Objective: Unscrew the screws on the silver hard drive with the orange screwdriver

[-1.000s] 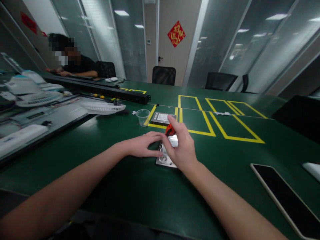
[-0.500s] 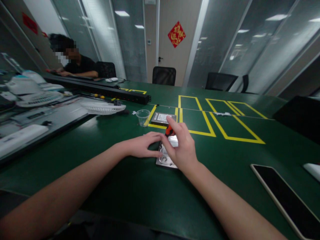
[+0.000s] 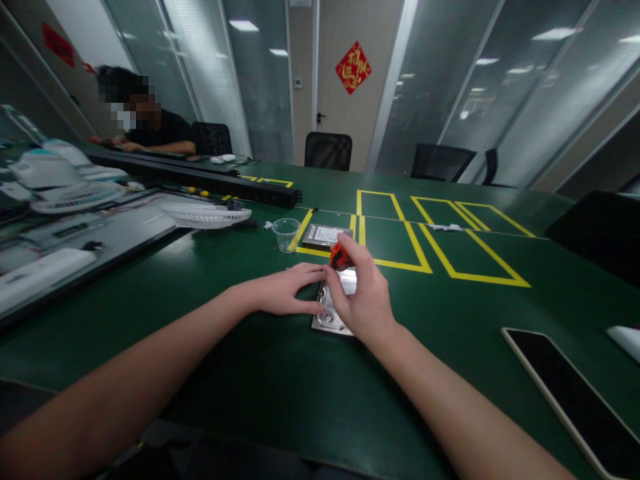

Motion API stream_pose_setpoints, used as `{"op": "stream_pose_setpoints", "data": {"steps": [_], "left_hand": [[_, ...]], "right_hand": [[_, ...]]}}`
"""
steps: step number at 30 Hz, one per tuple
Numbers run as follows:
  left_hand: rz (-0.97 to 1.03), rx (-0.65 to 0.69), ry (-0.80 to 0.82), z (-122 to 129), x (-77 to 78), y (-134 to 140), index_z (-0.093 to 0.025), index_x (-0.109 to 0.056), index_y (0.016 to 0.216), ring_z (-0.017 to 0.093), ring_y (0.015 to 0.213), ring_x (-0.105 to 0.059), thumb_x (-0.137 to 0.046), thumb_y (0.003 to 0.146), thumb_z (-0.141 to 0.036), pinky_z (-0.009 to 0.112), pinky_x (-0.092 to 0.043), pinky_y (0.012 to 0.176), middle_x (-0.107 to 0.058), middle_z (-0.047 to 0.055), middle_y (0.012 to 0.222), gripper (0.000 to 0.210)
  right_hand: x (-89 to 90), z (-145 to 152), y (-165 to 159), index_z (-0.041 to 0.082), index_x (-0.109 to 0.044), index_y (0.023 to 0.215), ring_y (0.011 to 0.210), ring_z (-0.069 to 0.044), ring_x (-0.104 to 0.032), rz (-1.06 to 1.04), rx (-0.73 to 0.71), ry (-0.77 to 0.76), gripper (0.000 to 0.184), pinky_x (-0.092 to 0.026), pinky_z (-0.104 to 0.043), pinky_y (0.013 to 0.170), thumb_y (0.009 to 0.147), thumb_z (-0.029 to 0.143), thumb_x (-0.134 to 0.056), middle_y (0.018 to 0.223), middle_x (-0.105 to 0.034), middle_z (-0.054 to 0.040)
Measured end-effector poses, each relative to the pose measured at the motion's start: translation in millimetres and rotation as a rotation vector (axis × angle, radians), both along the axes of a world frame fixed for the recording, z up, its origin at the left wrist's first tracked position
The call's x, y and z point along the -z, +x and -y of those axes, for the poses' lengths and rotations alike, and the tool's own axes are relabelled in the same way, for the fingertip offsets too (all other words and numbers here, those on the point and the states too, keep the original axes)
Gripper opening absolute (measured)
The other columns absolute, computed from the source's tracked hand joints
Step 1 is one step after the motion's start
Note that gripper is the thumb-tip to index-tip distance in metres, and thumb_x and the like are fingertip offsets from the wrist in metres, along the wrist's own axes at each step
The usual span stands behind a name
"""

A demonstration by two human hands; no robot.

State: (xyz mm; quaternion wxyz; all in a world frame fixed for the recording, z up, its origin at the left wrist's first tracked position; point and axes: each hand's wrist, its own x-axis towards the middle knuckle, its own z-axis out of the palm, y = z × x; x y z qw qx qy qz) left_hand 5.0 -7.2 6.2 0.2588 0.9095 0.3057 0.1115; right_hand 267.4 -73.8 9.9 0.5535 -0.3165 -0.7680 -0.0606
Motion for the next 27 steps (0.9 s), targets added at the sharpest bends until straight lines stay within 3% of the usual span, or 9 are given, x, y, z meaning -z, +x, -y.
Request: {"op": "stream_pose_setpoints", "data": {"steps": [3,9,15,19,27], "left_hand": [[0.01,0.004,0.001,0,-0.6,1,-0.032,-0.06,0.197,0.051,0.197,-0.045,-0.084,0.117,-0.086,0.075,-0.04,0.161,-0.05,0.019,0.21,0.1],[0.001,-0.001,-0.001,1,-1.5,2,-0.031,-0.06,0.197,0.048,0.197,-0.045,-0.086,0.117,-0.083,0.07,-0.038,0.163,-0.049,0.019,0.211,0.099],[0.013,0.006,-0.008,1,-0.9,1,-0.03,-0.064,0.192,0.049,0.196,-0.045,-0.085,0.117,-0.084,0.072,-0.038,0.163,-0.053,0.019,0.208,0.095],[0.011,0.001,-0.006,0,0.1,1,-0.029,-0.064,0.193,0.05,0.197,-0.044,-0.085,0.117,-0.085,0.073,-0.038,0.162,-0.051,0.02,0.209,0.096],[0.009,0.001,-0.017,1,-2.9,0,-0.033,-0.06,0.196,0.051,0.197,-0.044,-0.084,0.117,-0.086,0.075,-0.04,0.161,-0.048,0.018,0.212,0.098]], "right_hand": [[-4.7,2,-2,0.035,-0.054,0.191,0.12,-0.035,-0.09,0.025,-0.007,0.033,0.076,-0.086,-0.058,0.103,0.12,0.02,-0.076,0.147,-0.086,-0.0133],[-3.7,1,-3,0.035,-0.052,0.193,0.123,-0.035,-0.09,-0.015,-0.018,0.052,0.079,-0.084,-0.058,0.104,0.12,0.02,-0.076,0.155,-0.083,-0.0151],[-10.2,0,-1,0.04,-0.061,0.186,0.105,-0.03,-0.083,0.015,-0.007,0.081,0.076,-0.083,-0.053,0.094,0.117,0.024,-0.088,0.139,-0.083,-0.0086],[-11.4,1,-3,0.039,-0.061,0.186,0.1,-0.028,-0.082,0.013,0.007,0.098,0.075,-0.082,-0.051,0.091,0.118,0.019,-0.083,0.133,-0.082,-0.0071],[-5.0,3,-3,0.037,-0.053,0.192,0.113,-0.031,-0.092,-0.007,0.021,0.009,0.079,-0.084,-0.053,0.096,0.119,0.023,-0.08,0.152,-0.087,-0.0123]]}}
